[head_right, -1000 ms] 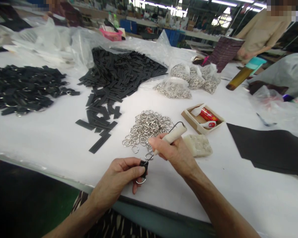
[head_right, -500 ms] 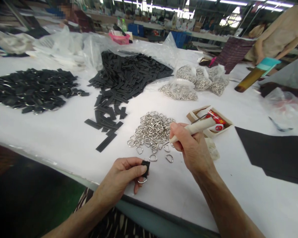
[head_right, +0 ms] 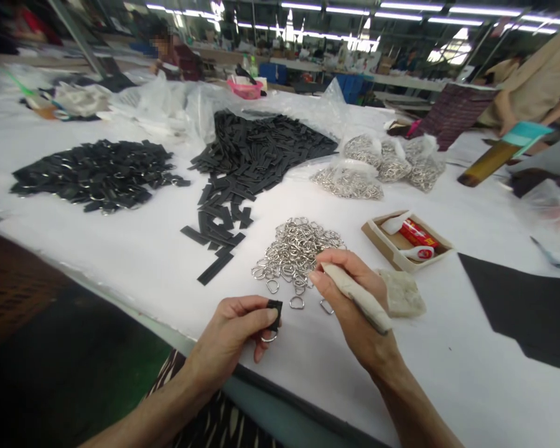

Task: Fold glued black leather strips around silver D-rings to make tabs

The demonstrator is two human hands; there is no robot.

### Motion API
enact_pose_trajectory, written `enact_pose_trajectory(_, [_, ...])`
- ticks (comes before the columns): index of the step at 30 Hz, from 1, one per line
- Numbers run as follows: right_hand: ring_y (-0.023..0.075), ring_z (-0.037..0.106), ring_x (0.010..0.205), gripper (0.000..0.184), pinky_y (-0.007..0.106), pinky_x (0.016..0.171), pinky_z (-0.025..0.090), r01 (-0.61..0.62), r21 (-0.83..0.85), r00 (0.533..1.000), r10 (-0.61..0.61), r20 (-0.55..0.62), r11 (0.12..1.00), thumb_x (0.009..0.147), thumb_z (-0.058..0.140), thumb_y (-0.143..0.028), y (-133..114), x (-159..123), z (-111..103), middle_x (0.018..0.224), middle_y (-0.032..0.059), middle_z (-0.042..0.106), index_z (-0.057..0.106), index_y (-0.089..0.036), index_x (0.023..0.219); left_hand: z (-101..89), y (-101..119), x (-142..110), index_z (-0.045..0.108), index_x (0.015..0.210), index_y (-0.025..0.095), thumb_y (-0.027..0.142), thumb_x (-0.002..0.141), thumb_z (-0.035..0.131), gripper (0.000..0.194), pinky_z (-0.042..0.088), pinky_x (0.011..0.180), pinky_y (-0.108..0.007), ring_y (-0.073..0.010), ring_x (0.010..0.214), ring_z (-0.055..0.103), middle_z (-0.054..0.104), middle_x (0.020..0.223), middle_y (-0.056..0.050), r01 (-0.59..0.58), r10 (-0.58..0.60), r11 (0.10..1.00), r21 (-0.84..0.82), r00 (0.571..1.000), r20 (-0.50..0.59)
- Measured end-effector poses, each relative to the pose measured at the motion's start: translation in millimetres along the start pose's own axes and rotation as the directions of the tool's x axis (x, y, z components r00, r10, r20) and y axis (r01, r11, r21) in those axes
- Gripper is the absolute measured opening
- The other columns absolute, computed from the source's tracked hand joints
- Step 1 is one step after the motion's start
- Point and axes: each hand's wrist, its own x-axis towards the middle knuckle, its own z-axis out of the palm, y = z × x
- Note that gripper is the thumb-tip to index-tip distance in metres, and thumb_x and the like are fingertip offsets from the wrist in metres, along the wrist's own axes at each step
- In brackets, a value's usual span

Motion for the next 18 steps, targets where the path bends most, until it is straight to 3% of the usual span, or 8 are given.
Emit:
enact_pose_trajectory(4, [0.0163, 0.056, 0.069, 0.008, 0.027, 0.056, 0.045, 0.161, -0.099, 0.987, -0.162, 0.004, 0.982, 0.08, 0.063, -0.027, -0.9, -3.1, -0.6, 0.081, 0.002, 0.062, 0.062, -0.024, 0.088, -0.7, 0.1, -0.9, 0.063, 0.058, 0.013, 0.025, 0.07, 0.066, 0.017, 0.038, 0.037, -0.018, -0.0073, 0.04, 0.045, 0.054, 0.048, 0.002, -0.019, 0.018, 0.999, -0.04, 0.999, -0.028])
enact_pose_trajectory(8, [0.0153, 0.054, 0.068, 0.006, 0.026, 0.059, 0.045, 0.247, -0.072, 0.969, -0.246, 0.02, 0.966, 0.08, 0.063, -0.024, -0.1, -3.9, 1.0, 0.078, 0.0005, 0.059, 0.06, -0.024, 0.085, -0.4, 2.6, -2.2, 0.062, 0.055, 0.013, 0.023, 0.066, 0.067, 0.016, 0.035, 0.034, -0.017, -0.0064, 0.036, 0.043, 0.051, 0.043, 0.003, -0.023, 0.017, 0.997, -0.075, 0.997, -0.076])
enact_pose_trajectory(18, [0.0157, 0.056, 0.059, 0.01, 0.026, 0.048, 0.04, 0.174, -0.127, 0.985, -0.175, 0.0, 0.977, 0.079, 0.061, -0.034, 6.1, -7.6, 0.9, 0.068, -0.001, 0.062, 0.063, -0.024, 0.081, -7.1, 1.2, -1.3, 0.063, 0.059, 0.013, 0.027, 0.063, 0.074, 0.018, 0.034, 0.033, -0.017, -0.0073, 0.035, 0.047, 0.056, 0.044, 0.001, -0.044, 0.025, 0.978, -0.202, 0.995, -0.096])
